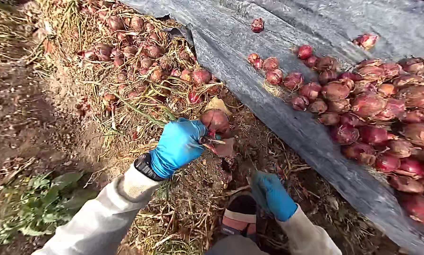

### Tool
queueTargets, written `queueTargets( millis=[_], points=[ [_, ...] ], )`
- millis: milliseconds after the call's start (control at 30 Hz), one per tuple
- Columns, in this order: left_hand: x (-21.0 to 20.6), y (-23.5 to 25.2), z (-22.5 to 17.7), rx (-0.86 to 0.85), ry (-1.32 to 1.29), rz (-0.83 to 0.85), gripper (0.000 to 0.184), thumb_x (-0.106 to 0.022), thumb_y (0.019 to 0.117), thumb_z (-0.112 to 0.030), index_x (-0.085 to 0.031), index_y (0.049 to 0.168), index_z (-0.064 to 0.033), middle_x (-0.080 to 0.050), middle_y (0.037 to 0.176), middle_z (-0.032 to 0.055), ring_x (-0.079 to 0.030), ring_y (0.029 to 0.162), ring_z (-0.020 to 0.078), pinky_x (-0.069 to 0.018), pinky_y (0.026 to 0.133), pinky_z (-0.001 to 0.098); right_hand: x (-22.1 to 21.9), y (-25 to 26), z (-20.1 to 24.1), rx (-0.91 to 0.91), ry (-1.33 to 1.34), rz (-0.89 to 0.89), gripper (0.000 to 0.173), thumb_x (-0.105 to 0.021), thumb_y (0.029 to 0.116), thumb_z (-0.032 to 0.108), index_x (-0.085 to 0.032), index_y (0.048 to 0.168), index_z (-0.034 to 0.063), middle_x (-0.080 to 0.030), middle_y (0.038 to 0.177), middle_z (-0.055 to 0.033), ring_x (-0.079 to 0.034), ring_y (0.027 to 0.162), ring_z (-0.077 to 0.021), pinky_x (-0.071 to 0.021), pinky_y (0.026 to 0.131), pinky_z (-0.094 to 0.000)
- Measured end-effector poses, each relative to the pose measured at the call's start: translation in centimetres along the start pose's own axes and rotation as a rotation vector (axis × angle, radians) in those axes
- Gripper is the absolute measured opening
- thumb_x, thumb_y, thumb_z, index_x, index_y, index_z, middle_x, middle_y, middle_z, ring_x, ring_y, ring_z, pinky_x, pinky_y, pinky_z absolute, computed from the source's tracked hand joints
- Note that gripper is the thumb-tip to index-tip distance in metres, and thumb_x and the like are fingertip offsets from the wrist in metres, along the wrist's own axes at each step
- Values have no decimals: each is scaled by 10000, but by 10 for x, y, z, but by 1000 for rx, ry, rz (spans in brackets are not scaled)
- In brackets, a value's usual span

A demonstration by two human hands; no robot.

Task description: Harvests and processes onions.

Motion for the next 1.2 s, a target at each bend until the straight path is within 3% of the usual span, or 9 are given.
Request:
queueTargets(
  millis=[133, 233, 400, 533, 633, 800, 933, 1067, 1200],
  points=[
    [-47, -16, 4, 155, -470, 191, 197, -780, 914, -357, -730, 912, -166, -702, 863, -60, -672, 758, 41, -613, 679, 290, 4, 31, -13, -141, -59, 7, 709, -582, 809, 825, -590, 996, 142, -469, 626, 89, -408, 446, -37, -389, 410, -220],
    [-124, -48, -17, 177, -394, 597, 188, -721, 917, -280, -734, 984, -105, -726, 876, 61, -713, 814, 228, -590, 727, 504, 2, 47, 4, -6, -29, -135, 641, -896, 703, 512, -662, 1090, 58, -691, 834, 33, -627, 681, -39, -562, 657, -238],
    [-152, -30, 5, 109, -74, 669, 114, -756, 812, -220, -715, 863, -126, -711, 794, 66, -712, 735, 304, -549, 596, 573, 11, 55, 12, 178, -322, -294, 630, -881, 779, 295, -624, 1242, -47, -716, 1133, -69, -670, 1077, -74, -553, 980, -264],
    [-102, -10, 134, 709, 292, 473, 198, -651, 944, -238, -726, 1043, -85, -742, 974, 177, -725, 864, 428, -551, 665, 663, 73, 53, 80, 478, -442, -487, 400, -731, 932, 351, -663, 1144, 18, -686, 969, 16, -642, 883, 16, -559, 815, -207],
    [-87, -48, 202, 1107, 374, 398, 692, -636, 891, -708, -672, 1067, -40, -710, 970, 235, -699, 913, 477, -533, 697, 699, 127, 63, 104, 317, -195, -578, 377, -492, 1009, 581, -595, 905, 233, -498, 602, 118, -428, 433, -14, -411, 396, -208],
    [-116, -90, 249, 1258, 117, 219, 934, -855, 711, -593, -535, 1411, -64, -695, 1188, 244, -687, 1080, 453, -537, 888, 703, 83, 61, 90, 123, -212, -381, 363, -504, 1011, 457, -609, 1131, 131, -508, 619, -5, -510, 450, -161, -510, 424, -350],
    [-127, -73, 178, 909, -834, -14, 827, -904, 595, -67, -578, 1353, -98, -712, 1185, 108, -701, 1082, 211, -608, 933, 416, 30, 55, 24, -223, -286, -205, 536, -669, 911, 509, -566, 1183, 59, -580, 681, -53, -593, 534, -206, -563, 536, -410],
    [-115, -41, 30, 560, -1318, 272, 771, -911, 655, -187, -634, 1367, -87, -726, 1202, 99, -713, 1060, 201, -610, 921, 353, 12, 38, 25, -170, -229, -158, 684, -701, 853, 621, -557, 1259, 89, -604, 711, -48, -583, 564, -171, -531, 558, -371],
    [-118, -46, -22, 522, -1395, 595, 379, -834, 836, -134, -721, 1195, -88, -739, 939, 109, -646, 620, 147, -560, 535, 277, 10, 3, 65, 93, -196, -141, 817, -685, 764, 777, -614, 1253, 127, -587, 674, 28, -533, 515, -78, -503, 508, -291]
  ],
)
Point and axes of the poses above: each hand's wrist, its own y-axis towards the middle knuckle, its own x-axis out of the back of the hand, z = x × y, the point moved 10 cm from there along y, towards the middle knuckle
